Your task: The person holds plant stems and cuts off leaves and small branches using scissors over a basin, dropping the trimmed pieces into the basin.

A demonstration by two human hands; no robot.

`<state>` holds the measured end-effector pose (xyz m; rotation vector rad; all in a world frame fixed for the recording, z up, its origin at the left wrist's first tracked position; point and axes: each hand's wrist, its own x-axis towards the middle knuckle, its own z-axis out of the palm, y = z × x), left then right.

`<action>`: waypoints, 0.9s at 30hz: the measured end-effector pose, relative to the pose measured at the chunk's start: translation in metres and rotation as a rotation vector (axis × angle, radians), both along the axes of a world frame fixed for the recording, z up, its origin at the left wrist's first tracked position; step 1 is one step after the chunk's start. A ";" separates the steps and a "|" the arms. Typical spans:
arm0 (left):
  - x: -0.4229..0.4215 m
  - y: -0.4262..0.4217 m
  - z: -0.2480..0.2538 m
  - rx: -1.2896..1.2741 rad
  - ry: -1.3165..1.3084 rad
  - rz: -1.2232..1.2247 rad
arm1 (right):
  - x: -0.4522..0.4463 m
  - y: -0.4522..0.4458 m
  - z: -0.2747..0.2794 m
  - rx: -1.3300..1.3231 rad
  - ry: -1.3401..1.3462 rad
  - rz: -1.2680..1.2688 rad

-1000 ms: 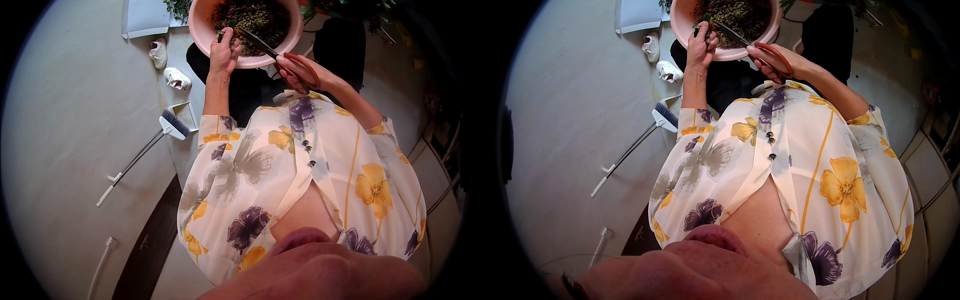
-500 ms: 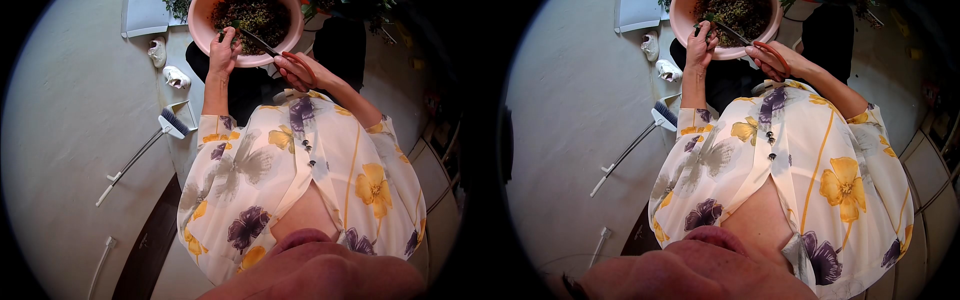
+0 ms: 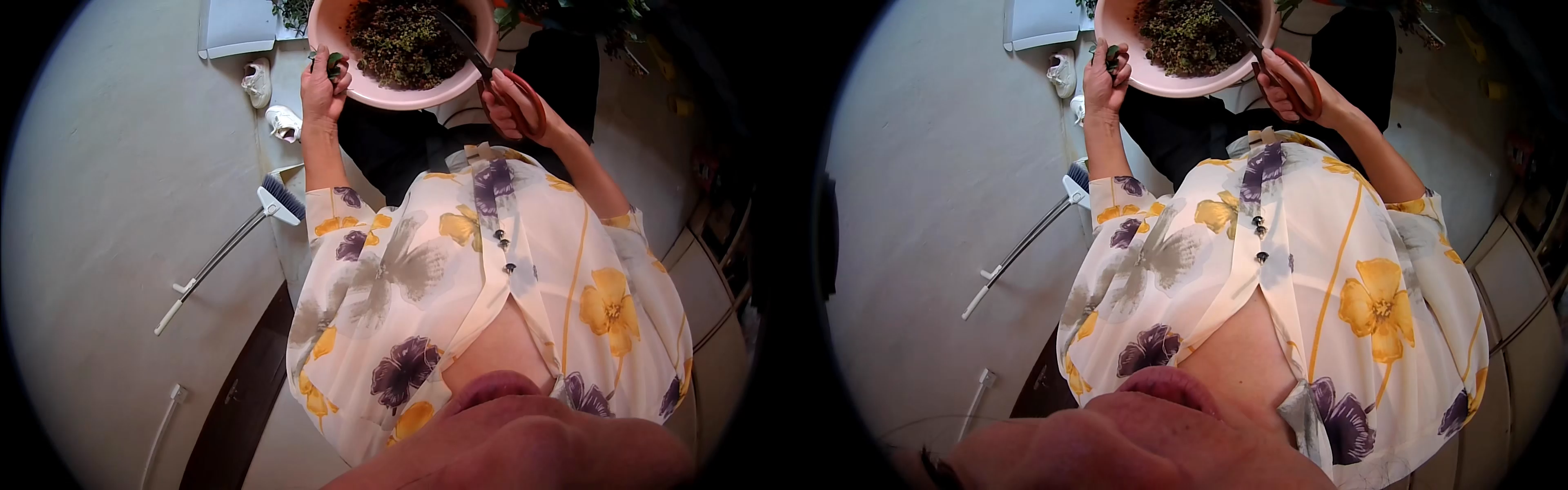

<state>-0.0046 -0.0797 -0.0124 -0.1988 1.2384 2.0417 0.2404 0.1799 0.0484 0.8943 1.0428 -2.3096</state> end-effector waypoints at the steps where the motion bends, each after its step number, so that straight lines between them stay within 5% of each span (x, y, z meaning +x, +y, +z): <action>1: -0.003 0.000 -0.003 -0.001 0.003 -0.002 | 0.004 0.002 -0.004 0.001 0.012 -0.001; 6: -0.003 0.012 0.010 -0.404 0.306 -0.384 | 0.008 0.004 0.005 0.070 0.019 0.025; 10: 0.007 0.024 -0.019 -0.532 0.993 -0.687 | 0.007 0.001 0.007 0.089 0.010 0.034; 12: 0.017 0.035 -0.016 -0.851 1.365 -0.942 | 0.008 -0.001 0.004 0.094 -0.008 0.046; 14: 0.024 0.041 -0.021 -0.952 1.506 -1.024 | 0.005 -0.003 0.006 0.083 -0.018 0.058; 18: 0.021 0.051 -0.035 -1.093 1.557 -1.273 | 0.004 -0.005 0.009 0.097 -0.012 0.074; 24: 0.008 0.035 -0.040 -0.799 1.464 -0.905 | 0.009 -0.007 0.004 0.059 -0.063 0.023; 26: 0.002 0.030 -0.045 -0.394 0.865 -0.610 | 0.009 -0.006 0.003 0.047 -0.064 0.036; 27: 0.002 0.030 -0.017 -0.490 0.621 -0.600 | 0.009 -0.005 0.003 0.037 -0.066 0.048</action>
